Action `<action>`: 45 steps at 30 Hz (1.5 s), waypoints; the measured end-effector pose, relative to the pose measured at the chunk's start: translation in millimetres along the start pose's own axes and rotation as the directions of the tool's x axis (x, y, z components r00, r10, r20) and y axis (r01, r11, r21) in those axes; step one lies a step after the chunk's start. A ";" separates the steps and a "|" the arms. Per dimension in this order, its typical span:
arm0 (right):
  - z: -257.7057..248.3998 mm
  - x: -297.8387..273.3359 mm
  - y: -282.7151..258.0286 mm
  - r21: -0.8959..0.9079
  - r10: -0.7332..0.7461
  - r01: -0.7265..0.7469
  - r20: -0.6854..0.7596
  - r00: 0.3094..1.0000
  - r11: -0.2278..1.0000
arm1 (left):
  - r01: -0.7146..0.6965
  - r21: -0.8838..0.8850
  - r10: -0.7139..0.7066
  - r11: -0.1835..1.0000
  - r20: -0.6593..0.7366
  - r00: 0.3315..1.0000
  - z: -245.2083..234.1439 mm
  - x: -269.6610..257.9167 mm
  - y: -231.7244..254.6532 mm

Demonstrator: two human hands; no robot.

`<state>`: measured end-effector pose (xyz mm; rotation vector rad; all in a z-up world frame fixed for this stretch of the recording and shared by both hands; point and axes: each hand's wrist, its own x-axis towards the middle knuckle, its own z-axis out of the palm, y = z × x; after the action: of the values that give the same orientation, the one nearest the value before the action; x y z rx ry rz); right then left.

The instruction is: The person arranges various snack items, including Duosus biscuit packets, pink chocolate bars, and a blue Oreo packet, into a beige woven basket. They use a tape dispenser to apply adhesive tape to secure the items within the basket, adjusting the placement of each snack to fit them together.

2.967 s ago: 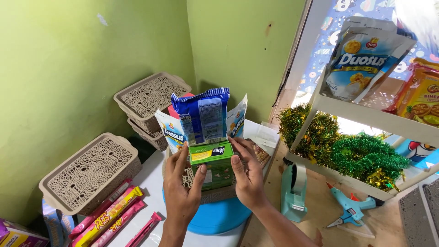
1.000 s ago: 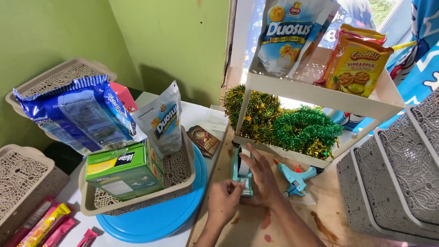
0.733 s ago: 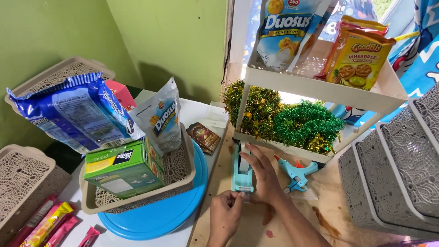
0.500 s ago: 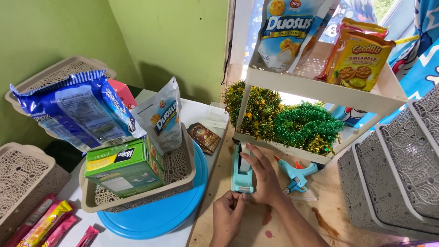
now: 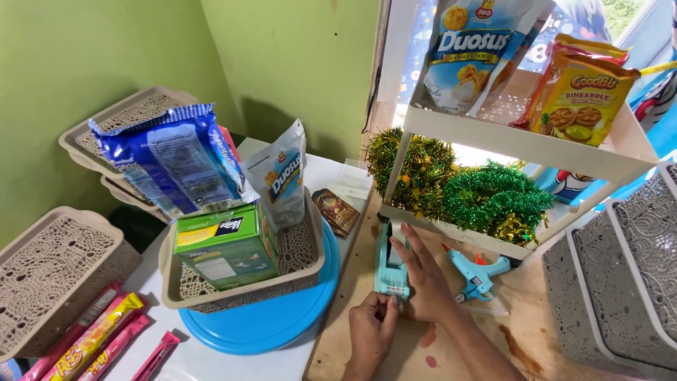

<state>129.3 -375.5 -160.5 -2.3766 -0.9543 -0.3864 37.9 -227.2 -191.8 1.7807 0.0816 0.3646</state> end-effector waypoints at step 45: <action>-39.1 46.6 -161.8 0.901 0.237 -0.227 0.145 0.961 0.371 | 0.156 -0.089 -0.179 0.984 -0.401 0.899 -108.9 -41.0 103.6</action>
<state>46.0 -275.6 -46.6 -1.3935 -0.5429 0.2377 -46.7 -160.6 -79.3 1.6052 0.5149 0.6034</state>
